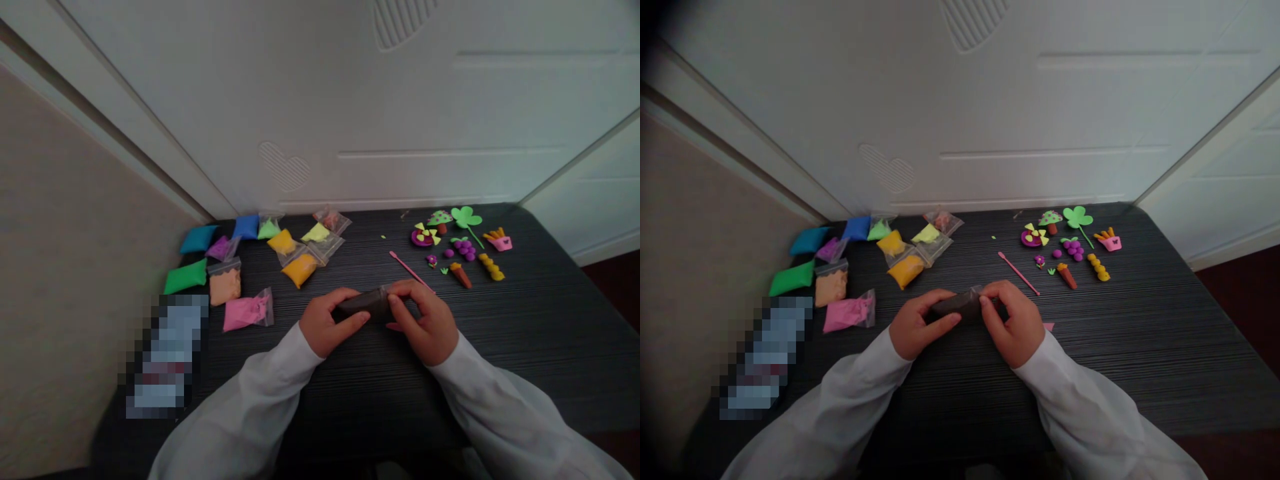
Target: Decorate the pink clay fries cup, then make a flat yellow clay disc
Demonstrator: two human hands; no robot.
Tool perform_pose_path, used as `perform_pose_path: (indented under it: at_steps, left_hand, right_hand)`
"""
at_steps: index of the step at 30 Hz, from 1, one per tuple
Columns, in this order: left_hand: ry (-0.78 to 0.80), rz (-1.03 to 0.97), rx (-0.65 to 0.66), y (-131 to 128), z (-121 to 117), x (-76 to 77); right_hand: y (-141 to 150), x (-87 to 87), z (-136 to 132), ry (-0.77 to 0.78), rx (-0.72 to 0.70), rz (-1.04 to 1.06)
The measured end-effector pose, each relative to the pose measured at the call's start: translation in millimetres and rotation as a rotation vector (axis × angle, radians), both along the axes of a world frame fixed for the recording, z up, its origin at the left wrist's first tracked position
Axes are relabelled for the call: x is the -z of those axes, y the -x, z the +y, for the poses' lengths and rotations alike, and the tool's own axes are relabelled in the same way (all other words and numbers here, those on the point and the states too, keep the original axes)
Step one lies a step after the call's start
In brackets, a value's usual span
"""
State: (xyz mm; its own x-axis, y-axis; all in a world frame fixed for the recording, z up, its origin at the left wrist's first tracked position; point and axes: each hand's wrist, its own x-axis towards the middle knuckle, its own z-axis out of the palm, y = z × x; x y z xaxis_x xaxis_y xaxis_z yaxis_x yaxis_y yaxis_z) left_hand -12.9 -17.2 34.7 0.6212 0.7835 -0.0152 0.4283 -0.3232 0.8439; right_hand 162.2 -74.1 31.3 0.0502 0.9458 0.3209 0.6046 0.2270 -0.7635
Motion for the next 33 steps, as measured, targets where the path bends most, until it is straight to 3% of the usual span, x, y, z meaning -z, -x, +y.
perform_pose_path:
  at_steps: [4,7,18,33]
  left_hand:
    - [-0.210,-0.034,0.006,-1,-2,6.3]
    - [-0.281,-0.077,0.024,-3,-4,10.3]
    - [-0.191,-0.089,0.049,-3,-4,9.9]
    - [-0.142,-0.212,-0.050,-4,-6,10.9]
  right_hand:
    - [4,2.6,0,-0.061,-0.071,-0.092]
    - [6,6.7,-1,-0.079,-0.094,-0.136]
    - [7,4.9,-3,-0.072,-0.090,-0.115]
    - [11,0.6,-3,-0.036,-0.115,-0.056]
